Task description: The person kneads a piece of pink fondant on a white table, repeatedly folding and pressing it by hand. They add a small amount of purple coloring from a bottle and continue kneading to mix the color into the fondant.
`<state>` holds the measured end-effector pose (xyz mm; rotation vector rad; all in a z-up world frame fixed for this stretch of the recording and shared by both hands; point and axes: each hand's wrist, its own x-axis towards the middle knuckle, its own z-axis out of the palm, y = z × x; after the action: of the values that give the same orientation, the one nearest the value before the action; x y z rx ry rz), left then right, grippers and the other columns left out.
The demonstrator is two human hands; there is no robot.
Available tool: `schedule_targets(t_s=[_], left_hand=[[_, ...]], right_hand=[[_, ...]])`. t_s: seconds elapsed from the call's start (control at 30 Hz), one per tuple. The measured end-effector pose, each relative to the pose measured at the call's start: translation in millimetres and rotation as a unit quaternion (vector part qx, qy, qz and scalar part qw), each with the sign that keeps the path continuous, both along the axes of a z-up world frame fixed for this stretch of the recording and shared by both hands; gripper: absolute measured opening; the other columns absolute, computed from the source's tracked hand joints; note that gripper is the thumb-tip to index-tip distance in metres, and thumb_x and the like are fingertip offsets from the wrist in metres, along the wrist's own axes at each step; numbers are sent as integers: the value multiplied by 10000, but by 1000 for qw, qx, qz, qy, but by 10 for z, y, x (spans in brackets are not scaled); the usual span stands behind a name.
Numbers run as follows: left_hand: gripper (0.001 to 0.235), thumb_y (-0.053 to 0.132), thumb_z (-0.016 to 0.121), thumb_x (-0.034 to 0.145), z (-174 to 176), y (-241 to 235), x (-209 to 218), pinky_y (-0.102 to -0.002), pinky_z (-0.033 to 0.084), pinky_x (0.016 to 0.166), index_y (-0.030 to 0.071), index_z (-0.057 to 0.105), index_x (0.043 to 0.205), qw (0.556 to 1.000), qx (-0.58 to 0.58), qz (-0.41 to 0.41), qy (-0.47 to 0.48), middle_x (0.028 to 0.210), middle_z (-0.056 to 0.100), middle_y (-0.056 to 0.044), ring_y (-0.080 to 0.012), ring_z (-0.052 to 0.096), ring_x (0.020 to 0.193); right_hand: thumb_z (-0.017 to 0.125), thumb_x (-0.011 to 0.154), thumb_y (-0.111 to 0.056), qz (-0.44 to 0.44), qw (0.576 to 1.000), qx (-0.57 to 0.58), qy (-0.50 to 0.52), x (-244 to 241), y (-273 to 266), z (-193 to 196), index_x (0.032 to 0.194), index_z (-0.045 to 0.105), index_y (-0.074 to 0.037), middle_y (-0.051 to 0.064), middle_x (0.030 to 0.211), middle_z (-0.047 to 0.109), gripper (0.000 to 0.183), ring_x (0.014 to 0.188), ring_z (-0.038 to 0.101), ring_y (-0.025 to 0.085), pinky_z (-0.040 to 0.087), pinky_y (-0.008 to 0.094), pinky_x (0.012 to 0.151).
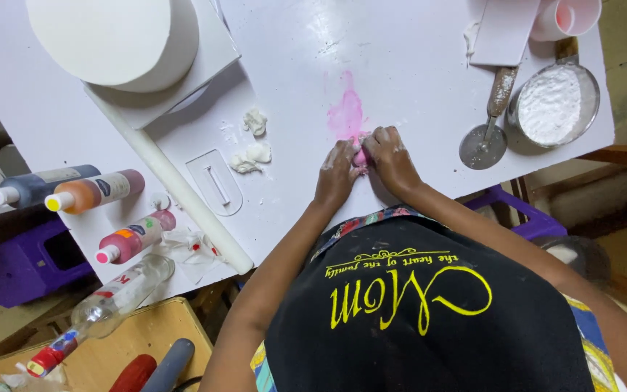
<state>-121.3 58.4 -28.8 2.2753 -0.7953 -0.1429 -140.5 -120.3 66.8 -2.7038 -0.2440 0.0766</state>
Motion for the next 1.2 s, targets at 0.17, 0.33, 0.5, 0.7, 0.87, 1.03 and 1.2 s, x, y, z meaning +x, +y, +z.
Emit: schedule_targets(t_s=[0.17,0.33,0.5,0.7,0.87,1.03,1.2], left_hand=[[797,279,872,803,19,-338,816,-519,477,1115,141,471,1478,996,61,14,66,1397,607,-199,-401,599,1280],[968,229,949,565,331,-351,1073,-458,513,757,117,498,1414,991,103,7,-89,1282,520,-170,-356,568,1044],[475,-1,614,979,577,-97,205,-455,488,1097,-83,494,1431,977,-8,-44,-206,1487,494,-305,-427,513,1368],[7,176,640,971,4,-261,66,-412,528,853,171,635,973,982,10,-1,-188,938,609,11,-221,631,928],[261,283,736,872,206,-535,640,-449,487,903,169,562,1028,997,27,-4,-67,988,575,-24,-255,596,991],[636,406,709,977,699,-717,957,-550,278,1233,90,467,1474,984,96,70,135,1510,475,-174,-390,398,1448],[514,410,337,1126,430,-683,627,-548,198,1291,249,300,1612,990,93,-102,-41,1738,52,-69,-341,24,1604]], right_hand=[[531,1024,-127,-69,994,30,74,695,-131,-189,958,531,-47,138,973,507,103,1021,545,372,519,514,845],[685,890,-25,-58,996,-62,12,847,-282,-425,1429,523,-44,191,1506,472,563,1339,442,408,458,577,906],[480,1049,-7,56,979,-57,-186,-90,-124,-129,1479,480,103,342,1496,478,444,1395,469,448,451,459,1128],[639,1019,-211,35,975,-67,-211,-514,-198,-484,1214,655,-2,194,1331,639,287,1287,615,362,541,394,1052],[514,1021,-425,-37,990,31,-136,69,-525,-924,1254,619,-140,55,1317,628,383,1308,569,251,462,408,1089],[474,1144,-361,-264,964,31,-22,94,-428,-166,1615,250,8,255,1648,275,638,1548,197,354,99,462,1274],[332,955,-755,27,992,-116,44,-337,23,-2,1402,525,81,371,1461,485,968,1471,377,461,83,612,1278]])
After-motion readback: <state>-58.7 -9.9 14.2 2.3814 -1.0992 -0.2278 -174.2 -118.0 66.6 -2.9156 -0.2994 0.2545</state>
